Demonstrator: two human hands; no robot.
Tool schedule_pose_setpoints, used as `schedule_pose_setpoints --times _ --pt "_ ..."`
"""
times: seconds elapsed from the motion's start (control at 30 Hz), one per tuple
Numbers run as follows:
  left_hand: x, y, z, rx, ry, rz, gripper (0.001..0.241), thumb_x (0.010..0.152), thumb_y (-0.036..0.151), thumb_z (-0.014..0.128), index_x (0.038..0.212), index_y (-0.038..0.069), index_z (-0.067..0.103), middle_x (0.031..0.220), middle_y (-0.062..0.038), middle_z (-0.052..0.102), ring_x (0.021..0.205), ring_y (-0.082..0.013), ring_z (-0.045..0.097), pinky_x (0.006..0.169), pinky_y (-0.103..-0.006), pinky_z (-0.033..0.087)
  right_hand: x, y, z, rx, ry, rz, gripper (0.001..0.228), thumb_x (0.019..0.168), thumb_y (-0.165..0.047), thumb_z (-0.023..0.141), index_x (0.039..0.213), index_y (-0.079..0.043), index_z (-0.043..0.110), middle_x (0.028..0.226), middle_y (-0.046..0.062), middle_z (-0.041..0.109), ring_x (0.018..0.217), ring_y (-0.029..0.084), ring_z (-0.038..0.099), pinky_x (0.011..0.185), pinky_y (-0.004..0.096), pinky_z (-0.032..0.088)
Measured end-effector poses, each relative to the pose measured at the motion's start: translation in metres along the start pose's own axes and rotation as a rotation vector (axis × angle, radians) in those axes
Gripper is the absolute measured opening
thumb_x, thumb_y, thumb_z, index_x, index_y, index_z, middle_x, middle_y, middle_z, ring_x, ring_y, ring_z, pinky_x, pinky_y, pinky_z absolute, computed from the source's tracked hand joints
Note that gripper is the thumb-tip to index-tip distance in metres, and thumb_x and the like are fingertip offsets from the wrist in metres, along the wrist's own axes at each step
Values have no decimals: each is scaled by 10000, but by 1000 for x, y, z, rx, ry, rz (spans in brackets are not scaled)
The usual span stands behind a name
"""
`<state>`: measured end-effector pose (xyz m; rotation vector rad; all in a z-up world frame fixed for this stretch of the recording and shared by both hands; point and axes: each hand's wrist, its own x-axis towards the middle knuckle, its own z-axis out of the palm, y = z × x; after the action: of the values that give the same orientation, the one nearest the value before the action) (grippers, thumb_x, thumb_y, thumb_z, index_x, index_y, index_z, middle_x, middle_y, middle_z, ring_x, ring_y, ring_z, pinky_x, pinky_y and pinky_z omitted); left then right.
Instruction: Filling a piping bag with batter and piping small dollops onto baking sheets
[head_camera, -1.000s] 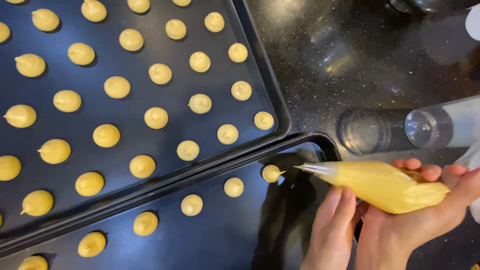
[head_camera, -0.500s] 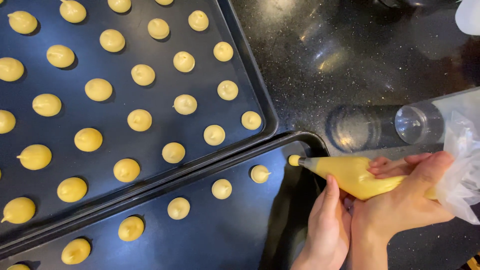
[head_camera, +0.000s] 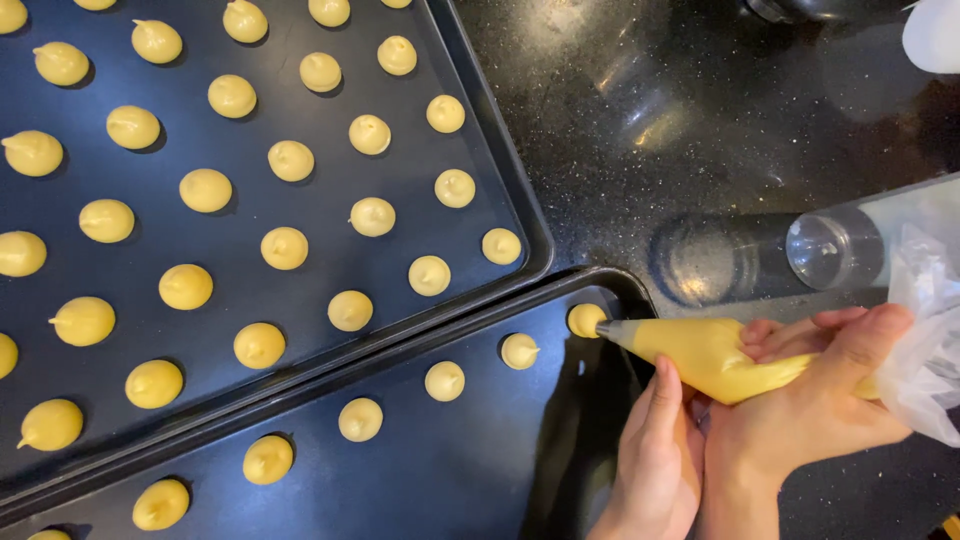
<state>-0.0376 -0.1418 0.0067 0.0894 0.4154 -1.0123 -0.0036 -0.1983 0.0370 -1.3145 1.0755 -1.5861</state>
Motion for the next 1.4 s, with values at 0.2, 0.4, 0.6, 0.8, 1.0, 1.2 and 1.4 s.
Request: schedule_pose_setpoints --times 0.2,0.4,0.6,0.8,1.0,1.2,1.4 --pt "0 9 3 117 3 33 601 988 441 474 1455 64 505 1443 -122 606 1316 -173 568 1097 -274 449 9 -7 8 187 27 285 398 902 -505 657 869 -127 537 514 25 356 472 119 415 614 322 520" --pt "2 6 7 129 -54 32 575 996 414 503 1434 41 522 1423 -121 606 1276 -168 580 1100 -258 456 12 -3 10 176 131 209 404 881 -490 669 861 -108 536 545 18 435 498 138 489 575 323 554" --pt "3 -9 -2 19 38 30 537 996 365 524 1395 7 561 1359 -163 651 1220 -203 627 1066 -281 498 11 -6 1 122 82 137 395 952 -471 634 862 -94 558 541 59 461 490 189 537 562 339 544" --pt "-47 10 39 364 -211 110 442 1043 407 501 1336 79 548 1342 -45 591 1291 -91 527 1131 -245 423 23 -46 -29 315 211 254 206 896 -351 617 944 -177 517 785 -30 540 704 124 556 786 297 581" --pt "-124 69 40 512 -154 195 887 844 656 632 1476 55 470 1363 -71 610 1287 -123 570 1075 -246 446 -46 -79 -38 440 -2 521 156 970 -312 726 890 -252 605 981 -135 759 958 82 729 1084 278 603" --pt "-229 175 -17 673 51 512 637 1009 521 437 1474 85 446 1507 -89 540 1404 -148 483 1172 -284 342 -252 -158 14 235 -184 607 352 882 -552 664 959 -244 514 637 -99 429 652 101 552 841 347 648" --pt "-347 297 -50 -122 553 440 533 973 234 485 1348 -112 636 1334 -349 720 1169 -382 690 951 -440 543 -441 -203 34 339 -356 559 302 997 -413 592 889 -136 540 514 -6 342 513 187 515 708 399 566"
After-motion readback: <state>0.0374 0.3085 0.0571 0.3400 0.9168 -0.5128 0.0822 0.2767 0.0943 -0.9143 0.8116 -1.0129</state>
